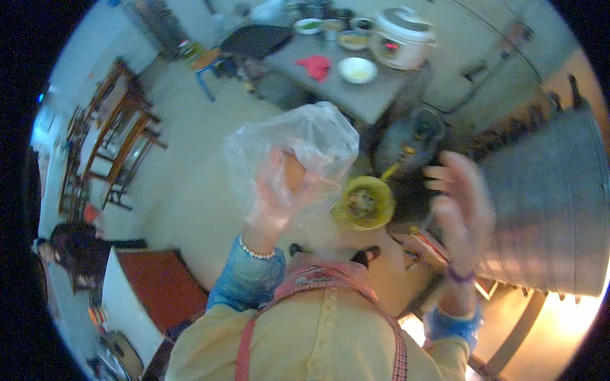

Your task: The person scoops a dark red porridge from a large pot into a red bowl, adds a white substance from a small bowl, and transfers the mixture into a plastic cup. They then use a machine to add ice to the cup, seal it, and hand it to a customer.

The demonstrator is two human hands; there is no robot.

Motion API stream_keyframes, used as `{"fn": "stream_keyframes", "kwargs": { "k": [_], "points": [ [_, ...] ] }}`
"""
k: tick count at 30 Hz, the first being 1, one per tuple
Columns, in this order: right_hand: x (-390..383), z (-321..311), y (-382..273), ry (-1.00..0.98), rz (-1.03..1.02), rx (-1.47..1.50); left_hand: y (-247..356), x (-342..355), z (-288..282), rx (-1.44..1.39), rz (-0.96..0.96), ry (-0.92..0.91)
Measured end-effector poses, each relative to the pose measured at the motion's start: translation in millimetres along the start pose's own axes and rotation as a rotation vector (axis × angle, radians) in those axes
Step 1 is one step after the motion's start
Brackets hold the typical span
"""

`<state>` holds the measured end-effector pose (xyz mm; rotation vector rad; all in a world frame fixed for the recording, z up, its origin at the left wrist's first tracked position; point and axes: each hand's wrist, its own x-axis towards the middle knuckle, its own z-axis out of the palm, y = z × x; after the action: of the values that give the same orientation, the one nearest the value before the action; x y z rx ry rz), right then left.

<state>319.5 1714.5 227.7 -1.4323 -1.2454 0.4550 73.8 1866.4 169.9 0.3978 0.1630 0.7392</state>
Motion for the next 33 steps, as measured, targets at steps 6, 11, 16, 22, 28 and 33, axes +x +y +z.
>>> {"fn": "stream_keyframes", "kwargs": {
  "k": [6,11,16,22,28,33],
  "points": [
    [51,297,-8,-0.542,0.236,0.671,113,-115,-87,0.034,0.192,0.233],
    [67,462,-61,-0.682,0.264,0.882,198,-208,-179,-0.099,0.596,0.434],
    [44,603,-103,-0.903,-0.217,0.707,279,-272,-218,-0.112,0.962,0.666],
    [12,787,-152,-0.957,-0.975,0.369,401,-324,-302,-0.019,1.323,0.872],
    [22,964,-195,-1.204,-0.757,0.557,503,-403,-343,-0.136,1.415,0.978],
    [27,1118,-290,-1.710,-0.158,0.811,555,-488,-414,-0.229,1.541,0.902]
  ]
}}
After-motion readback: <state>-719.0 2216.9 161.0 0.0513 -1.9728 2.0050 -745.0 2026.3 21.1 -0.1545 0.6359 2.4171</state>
